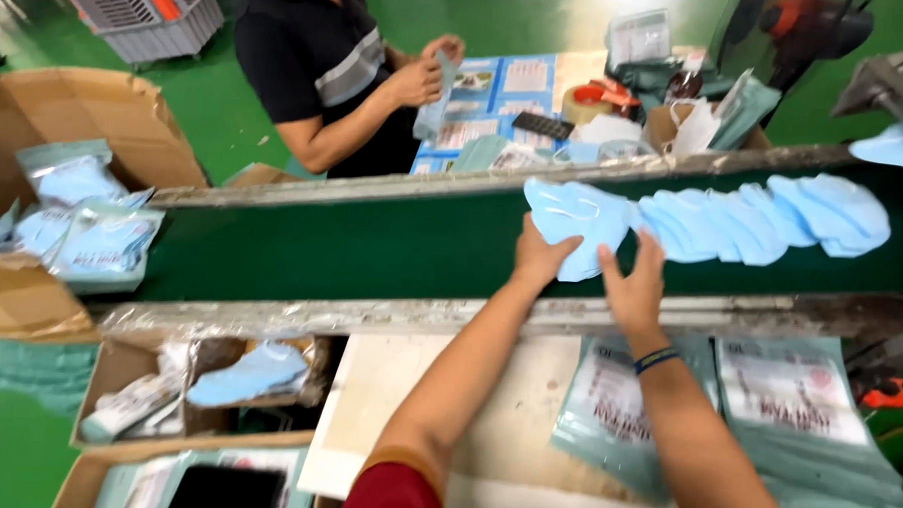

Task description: Packing surgical masks into plastic bags at a production facility.

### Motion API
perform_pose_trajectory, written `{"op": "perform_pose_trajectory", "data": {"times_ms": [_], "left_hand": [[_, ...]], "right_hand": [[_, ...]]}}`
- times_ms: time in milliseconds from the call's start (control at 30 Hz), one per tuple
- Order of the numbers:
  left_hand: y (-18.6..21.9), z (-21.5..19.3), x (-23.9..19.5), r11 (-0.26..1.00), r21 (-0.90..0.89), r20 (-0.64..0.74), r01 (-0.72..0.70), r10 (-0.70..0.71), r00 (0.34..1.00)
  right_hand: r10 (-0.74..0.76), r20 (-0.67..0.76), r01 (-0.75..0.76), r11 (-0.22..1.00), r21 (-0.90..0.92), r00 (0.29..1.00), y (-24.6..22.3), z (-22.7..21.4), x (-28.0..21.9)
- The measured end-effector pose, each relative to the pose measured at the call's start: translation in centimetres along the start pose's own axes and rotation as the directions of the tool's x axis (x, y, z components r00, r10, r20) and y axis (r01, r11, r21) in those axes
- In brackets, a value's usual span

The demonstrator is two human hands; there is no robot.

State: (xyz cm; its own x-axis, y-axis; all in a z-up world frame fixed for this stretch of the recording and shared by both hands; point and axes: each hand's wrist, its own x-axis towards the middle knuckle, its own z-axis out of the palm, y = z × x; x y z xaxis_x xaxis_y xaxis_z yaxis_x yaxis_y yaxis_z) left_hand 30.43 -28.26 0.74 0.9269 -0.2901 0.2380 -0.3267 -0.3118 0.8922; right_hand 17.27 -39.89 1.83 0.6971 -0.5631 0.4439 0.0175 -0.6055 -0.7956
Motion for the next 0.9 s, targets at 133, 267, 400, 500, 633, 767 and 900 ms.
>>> {"op": "perform_pose_trajectory", "data": {"times_ms": [133,267,400,500,633,767,900], "left_hand": [[4.1,-8.8,-9.5,0.943,-0.264,0.003,-0.204,0.212,0.977],[4.8,-16.3,-18.8,0.824,-0.537,0.260,-0.180,0.365,0.894],[4.1,-21.9,-26.1,0.946,-0.323,0.407,0.009,0.131,0.904],[0.8,-22.6,-29.0,0.980,0.051,0.352,-0.194,0.164,0.922],[-7.5,-19.3,-31.5,0.968,0.122,0.320,-0.220,0.172,0.932],[-7.6,-18.8,-33.0,0.986,0.010,0.193,-0.168,0.163,0.968],[-8.4,-17.9,-34.5,0.964,0.080,0.266,-0.254,0.225,0.938]], "right_hand": [[0.133,0.192,-0.223,0.775,0.591,0.972,2.6,-0.4,-3.7],[0.036,0.497,-0.405,0.634,0.659,0.867,-2.5,-4.7,-12.0],[-0.158,0.749,-0.452,0.711,0.538,0.643,-3.1,-6.0,-16.7],[-0.038,0.856,-0.398,0.874,0.279,0.516,-4.0,-4.2,-19.9],[0.023,0.828,-0.202,0.973,0.110,0.561,-5.1,-0.5,-24.6],[0.025,0.784,-0.119,0.991,0.062,0.621,-6.4,-1.4,-25.1],[0.000,0.818,-0.010,1.000,0.007,0.576,-5.8,-2.7,-25.8]]}}
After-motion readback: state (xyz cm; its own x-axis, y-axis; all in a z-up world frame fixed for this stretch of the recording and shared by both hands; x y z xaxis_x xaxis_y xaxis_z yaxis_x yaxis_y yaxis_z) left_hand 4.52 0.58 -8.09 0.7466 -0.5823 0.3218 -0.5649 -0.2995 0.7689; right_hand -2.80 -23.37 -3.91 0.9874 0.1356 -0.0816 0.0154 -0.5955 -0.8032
